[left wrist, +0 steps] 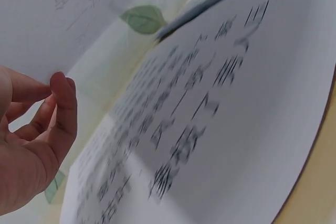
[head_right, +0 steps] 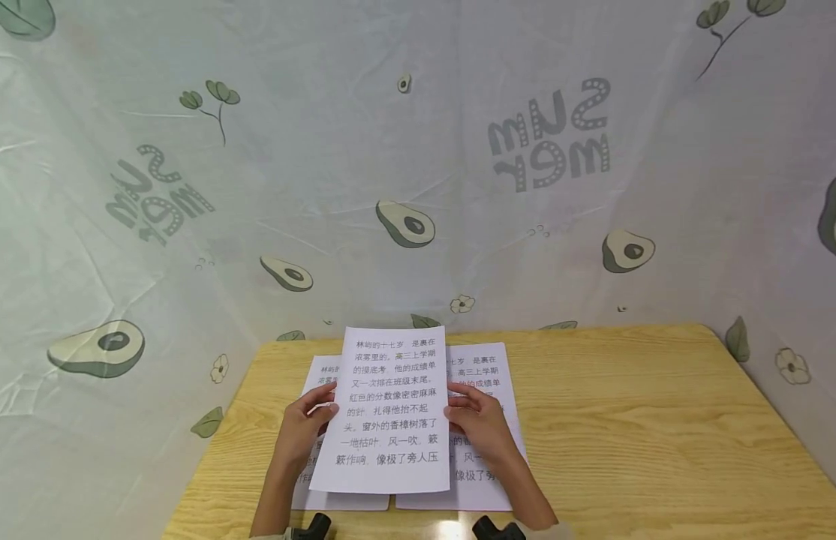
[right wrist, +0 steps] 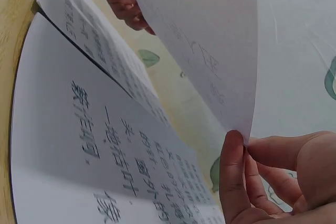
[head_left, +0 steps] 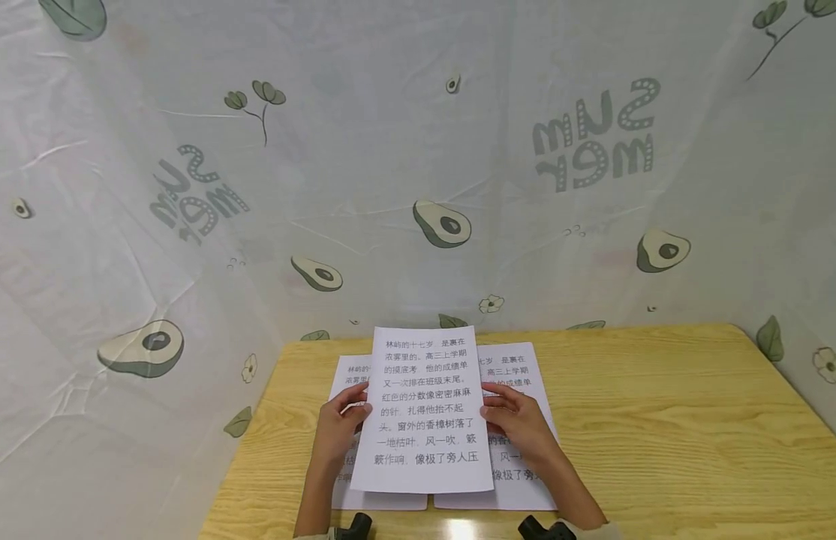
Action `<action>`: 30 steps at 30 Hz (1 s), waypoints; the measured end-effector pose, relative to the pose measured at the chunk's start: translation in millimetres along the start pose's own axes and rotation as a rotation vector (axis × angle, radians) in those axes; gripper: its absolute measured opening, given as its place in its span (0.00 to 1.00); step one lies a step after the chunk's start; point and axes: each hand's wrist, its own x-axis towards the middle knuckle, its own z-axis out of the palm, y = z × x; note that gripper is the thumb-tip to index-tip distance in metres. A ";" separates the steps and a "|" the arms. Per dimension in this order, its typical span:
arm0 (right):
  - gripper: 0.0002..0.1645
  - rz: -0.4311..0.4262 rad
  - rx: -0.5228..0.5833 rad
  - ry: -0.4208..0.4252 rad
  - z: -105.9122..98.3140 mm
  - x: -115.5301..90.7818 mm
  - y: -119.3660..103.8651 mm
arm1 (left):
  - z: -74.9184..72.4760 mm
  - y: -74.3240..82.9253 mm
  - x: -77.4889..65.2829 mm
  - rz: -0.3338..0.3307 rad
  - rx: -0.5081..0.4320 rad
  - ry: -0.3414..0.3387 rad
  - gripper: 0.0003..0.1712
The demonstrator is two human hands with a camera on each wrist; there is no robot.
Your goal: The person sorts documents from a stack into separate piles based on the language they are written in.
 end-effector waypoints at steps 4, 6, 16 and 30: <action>0.30 -0.011 0.013 0.007 14.5 3.6 1.6 | -11.9 -3.8 2.5 -0.018 0.019 0.018 0.25; 0.29 -0.010 0.029 0.010 21.0 5.4 2.2 | -17.2 -5.4 3.5 -0.023 0.029 0.020 0.25; 0.29 -0.024 0.061 -0.001 45.1 9.5 8.0 | -39.6 -13.7 5.8 -0.054 0.087 0.039 0.25; 0.30 -0.046 0.005 -0.026 69.9 16.6 18.4 | -63.7 -24.0 9.9 -0.068 0.098 0.050 0.26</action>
